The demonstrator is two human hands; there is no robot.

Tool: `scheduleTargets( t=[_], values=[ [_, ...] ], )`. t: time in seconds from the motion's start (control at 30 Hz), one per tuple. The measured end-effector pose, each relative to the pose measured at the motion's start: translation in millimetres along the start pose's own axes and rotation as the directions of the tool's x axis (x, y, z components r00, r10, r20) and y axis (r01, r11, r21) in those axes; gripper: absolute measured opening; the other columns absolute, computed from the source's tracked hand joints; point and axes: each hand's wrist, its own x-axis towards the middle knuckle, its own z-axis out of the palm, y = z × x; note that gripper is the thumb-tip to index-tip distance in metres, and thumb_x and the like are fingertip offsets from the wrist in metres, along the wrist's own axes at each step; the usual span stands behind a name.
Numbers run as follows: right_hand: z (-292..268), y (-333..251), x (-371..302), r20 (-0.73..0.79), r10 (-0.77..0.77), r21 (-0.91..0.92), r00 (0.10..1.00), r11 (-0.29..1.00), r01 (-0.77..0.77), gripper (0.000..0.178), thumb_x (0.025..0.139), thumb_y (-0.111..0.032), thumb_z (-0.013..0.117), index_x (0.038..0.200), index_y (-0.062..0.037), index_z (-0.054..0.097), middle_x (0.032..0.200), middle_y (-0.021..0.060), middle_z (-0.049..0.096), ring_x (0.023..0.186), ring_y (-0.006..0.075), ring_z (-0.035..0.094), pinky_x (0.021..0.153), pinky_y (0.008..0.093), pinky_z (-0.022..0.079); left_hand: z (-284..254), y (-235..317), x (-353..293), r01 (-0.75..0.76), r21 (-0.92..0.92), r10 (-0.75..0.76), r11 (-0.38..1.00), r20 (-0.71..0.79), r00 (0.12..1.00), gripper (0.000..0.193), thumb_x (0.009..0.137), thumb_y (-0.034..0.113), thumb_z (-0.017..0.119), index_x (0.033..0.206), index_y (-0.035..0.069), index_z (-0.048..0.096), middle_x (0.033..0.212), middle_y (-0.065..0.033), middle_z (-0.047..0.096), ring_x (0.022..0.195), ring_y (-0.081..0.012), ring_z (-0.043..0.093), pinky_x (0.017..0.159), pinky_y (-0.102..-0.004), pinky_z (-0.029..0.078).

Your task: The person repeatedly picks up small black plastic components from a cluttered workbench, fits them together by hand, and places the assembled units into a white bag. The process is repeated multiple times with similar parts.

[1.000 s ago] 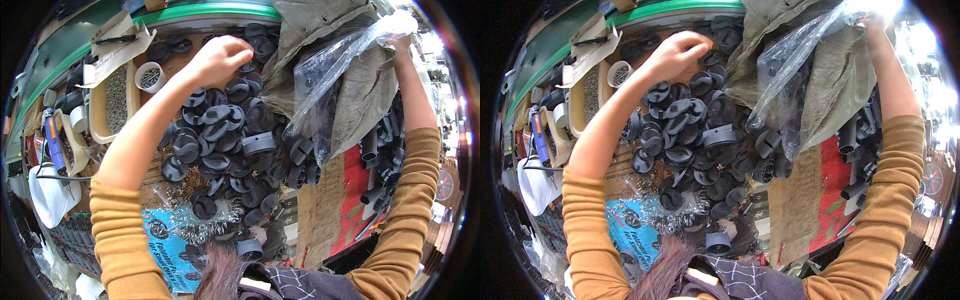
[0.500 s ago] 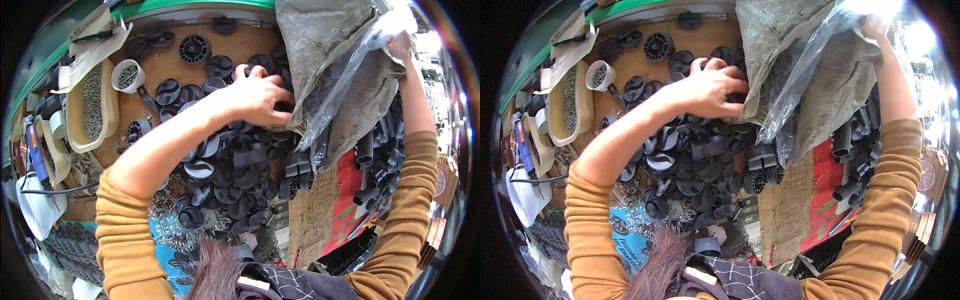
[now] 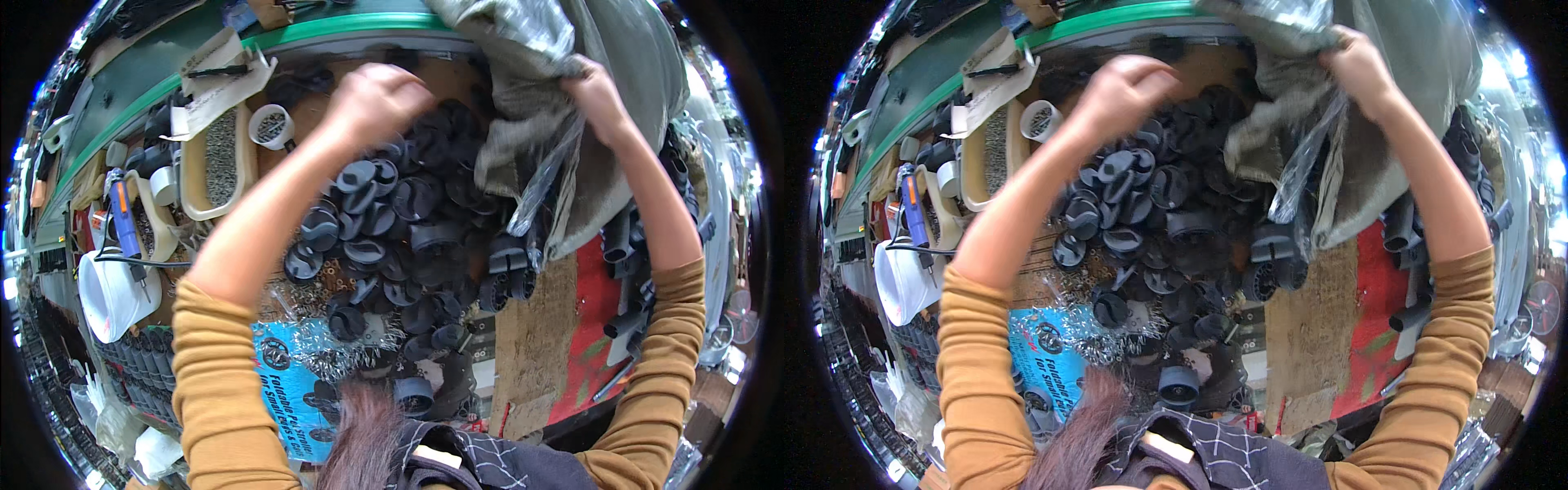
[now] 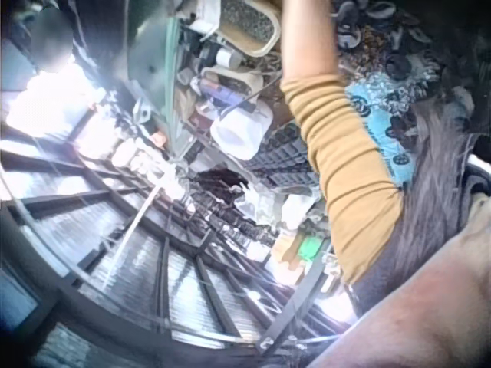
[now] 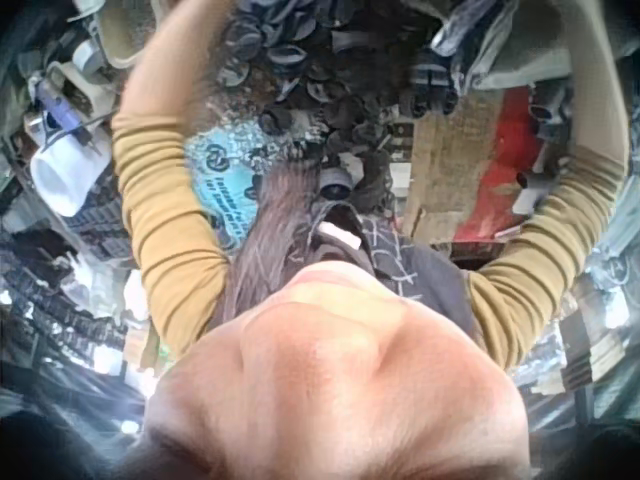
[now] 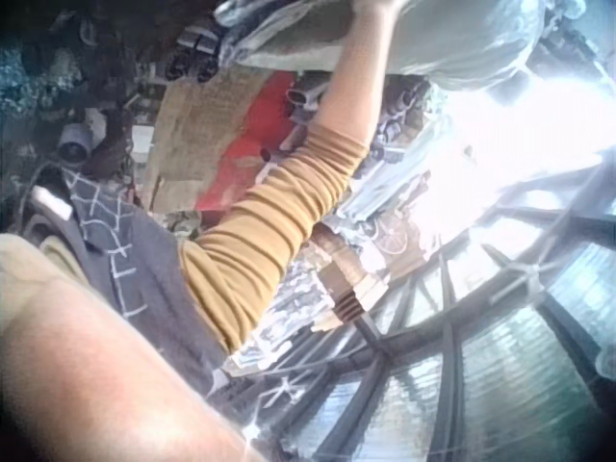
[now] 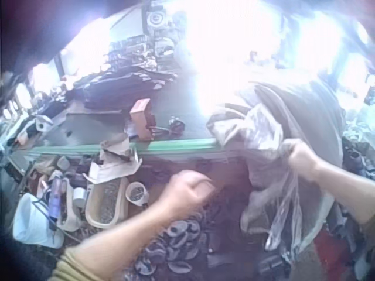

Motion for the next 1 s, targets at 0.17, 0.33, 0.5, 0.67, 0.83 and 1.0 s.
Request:
scheduleTargets(
  t=[0.17, 0.33, 0.5, 0.67, 0.83, 1.0],
  values=[
    [-81.0, 30.4, 32.0, -0.284, 0.253, 0.348, 0.925, 0.926, -0.147, 0.010, 0.076, -0.004, 0.058, 0.084, 0.0013, 0.059, 0.075, 0.0048, 0.055, 0.069, 0.0158, 0.052, 0.066, 0.0299, 0.043, -28.1, -119.2, 30.6, 0.616, 0.454, -0.588, 0.643, -0.222, 0.778, 0.060, 0.079, 0.066, 0.055, 0.123, 0.026, 0.062, 0.137, -0.0118, 0.049, 0.135, -0.0334, 0.031, 0.109, -0.0534, 0.022],
    [-97.1, 57.7, 43.3, -0.467, 0.312, 0.406, 0.828, 0.907, -0.112, 0.005, 0.075, -0.005, 0.060, 0.076, -0.0012, 0.056, 0.072, 0.0052, 0.053, 0.066, 0.0167, 0.050, 0.063, 0.0309, 0.042, -10.9, -71.9, -18.0, 0.344, 0.438, -0.490, 0.831, 0.281, 0.825, 0.039, 0.080, 0.045, 0.061, 0.112, 0.023, 0.067, 0.131, -0.0105, 0.052, 0.130, -0.0331, 0.032, 0.110, -0.0547, 0.017],
    [-98.5, 73.7, 57.6, -0.424, 0.410, 0.567, 0.808, 0.816, -0.116, 0.005, 0.075, -0.004, 0.059, 0.073, -0.0021, 0.054, 0.070, 0.0057, 0.051, 0.065, 0.0173, 0.050, 0.062, 0.0336, 0.044, -33.2, -21.5, -36.0, 0.193, 0.150, -0.243, 0.970, 0.515, 0.822, 0.037, 0.073, 0.049, 0.067, 0.080, 0.013, 0.075, 0.097, -0.0061, 0.070, 0.091, -0.0224, 0.065, 0.093, -0.0403, 0.044],
    [-109.0, 53.8, 70.8, -0.396, 0.351, 0.636, 0.849, 0.771, -0.023, 0.009, 0.078, -0.007, 0.062, 0.084, -0.0005, 0.060, 0.077, 0.0080, 0.058, 0.073, 0.0172, 0.055, 0.069, 0.0316, 0.047, 35.5, -62.0, 56.2, -0.037, 0.412, 0.015, 0.911, 0.057, 0.998, 0.052, 0.085, 0.050, 0.061, 0.119, 0.010, 0.062, 0.118, -0.0144, 0.060, 0.113, -0.0304, 0.055, 0.097, -0.0383, 0.043],
    [-125.7, 37.5, 69.3, -0.416, 0.268, 0.589, 0.869, 0.807, 0.033, 0.012, 0.079, -0.008, 0.062, 0.088, -0.0006, 0.061, 0.081, 0.0089, 0.059, 0.077, 0.0180, 0.056, 0.072, 0.0318, 0.047, 142.3, -32.4, 114.9, 0.147, 0.091, -0.154, 0.985, 0.079, 0.985, 0.070, 0.074, 0.070, 0.056, 0.133, 0.032, 0.053, 0.141, -0.0165, 0.042, 0.132, -0.0389, 0.036, 0.108, -0.0564, 0.027],
    [-109.3, 45.0, 59.5, -0.395, 0.274, 0.574, 0.877, 0.819, 0.003, 0.015, 0.079, -0.009, 0.063, 0.091, -0.0007, 0.061, 0.085, 0.0099, 0.060, 0.080, 0.0188, 0.056, 0.074, 0.0320, 0.047, 166.6, 17.7, 94.6, -0.099, 0.417, -0.094, 0.904, 0.418, 0.904, 0.059, 0.076, 0.063, 0.059, 0.128, 0.035, 0.056, 0.148, -0.0110, 0.033, 0.137, -0.0415, 0.025, 0.103, -0.0693, 0.022]
  ],
)
